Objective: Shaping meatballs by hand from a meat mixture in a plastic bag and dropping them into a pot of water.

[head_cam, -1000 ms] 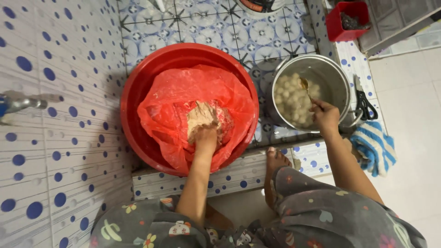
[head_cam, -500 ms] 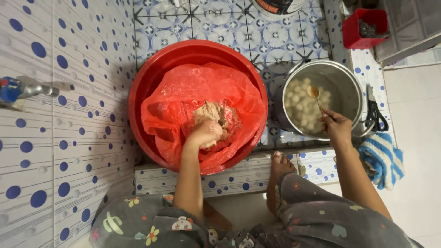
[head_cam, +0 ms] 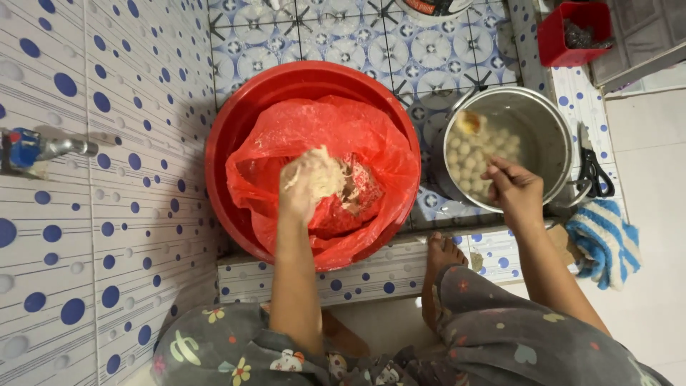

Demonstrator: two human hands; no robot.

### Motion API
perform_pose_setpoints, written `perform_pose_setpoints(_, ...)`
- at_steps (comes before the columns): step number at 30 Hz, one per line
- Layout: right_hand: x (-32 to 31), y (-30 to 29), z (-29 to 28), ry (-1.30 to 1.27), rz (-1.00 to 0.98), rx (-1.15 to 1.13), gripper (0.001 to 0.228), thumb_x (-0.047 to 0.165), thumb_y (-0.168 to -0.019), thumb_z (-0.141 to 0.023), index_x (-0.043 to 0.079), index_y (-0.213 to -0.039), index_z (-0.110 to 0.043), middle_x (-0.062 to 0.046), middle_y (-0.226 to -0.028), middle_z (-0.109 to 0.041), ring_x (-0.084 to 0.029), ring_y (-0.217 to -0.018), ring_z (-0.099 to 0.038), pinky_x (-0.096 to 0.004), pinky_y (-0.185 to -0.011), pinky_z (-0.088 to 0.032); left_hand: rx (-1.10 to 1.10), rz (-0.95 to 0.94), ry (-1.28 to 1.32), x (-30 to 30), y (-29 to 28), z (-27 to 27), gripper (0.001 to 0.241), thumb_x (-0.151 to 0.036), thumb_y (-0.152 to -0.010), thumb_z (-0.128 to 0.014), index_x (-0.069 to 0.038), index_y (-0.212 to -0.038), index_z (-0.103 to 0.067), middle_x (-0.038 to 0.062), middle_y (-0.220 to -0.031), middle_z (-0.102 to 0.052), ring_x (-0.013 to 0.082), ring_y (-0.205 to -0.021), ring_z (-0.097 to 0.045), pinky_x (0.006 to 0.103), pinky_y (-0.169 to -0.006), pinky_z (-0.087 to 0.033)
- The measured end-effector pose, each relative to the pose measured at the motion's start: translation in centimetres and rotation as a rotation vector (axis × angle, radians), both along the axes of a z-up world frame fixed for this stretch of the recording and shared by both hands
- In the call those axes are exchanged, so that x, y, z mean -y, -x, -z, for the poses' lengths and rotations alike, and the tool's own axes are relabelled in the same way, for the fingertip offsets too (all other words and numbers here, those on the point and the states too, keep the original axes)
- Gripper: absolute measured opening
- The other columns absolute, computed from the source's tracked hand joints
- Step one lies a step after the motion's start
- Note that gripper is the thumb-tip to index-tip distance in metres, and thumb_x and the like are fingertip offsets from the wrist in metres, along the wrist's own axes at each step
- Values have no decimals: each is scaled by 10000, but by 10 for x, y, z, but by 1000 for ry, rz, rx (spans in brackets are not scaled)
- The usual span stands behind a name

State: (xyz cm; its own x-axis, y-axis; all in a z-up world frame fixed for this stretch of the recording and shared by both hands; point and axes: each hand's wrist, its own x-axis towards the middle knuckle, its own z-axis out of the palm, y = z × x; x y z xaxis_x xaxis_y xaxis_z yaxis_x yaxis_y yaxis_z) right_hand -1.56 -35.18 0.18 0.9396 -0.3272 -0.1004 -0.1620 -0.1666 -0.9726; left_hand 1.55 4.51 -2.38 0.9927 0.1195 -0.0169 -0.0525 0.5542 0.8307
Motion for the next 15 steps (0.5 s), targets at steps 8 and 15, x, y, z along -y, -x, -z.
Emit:
perform_pose_setpoints(8,-137,20,-112,579,-761,60,302,-115,-816,-657,24,-1039,-805,-238,-981,-776,-451,-901,-739,-491,-809,-594,-62,-157,138,1,7,-54,298,33,-884,-725,-19,-1160,-627,125,-856,-713,219,-773,-757,404,-758,-669)
perform_pose_setpoints(15,-201,2,-42,1291,-982,245,220,105,-829,-606,146,-965,-773,-79,-952,-737,-296,-570,-736,-436,-497,-607,-191,-323,124,5,9,-16,276,143,-747,-773,-51,-864,-615,91,-665,-626,222,-576,-693,388,-549,-617)
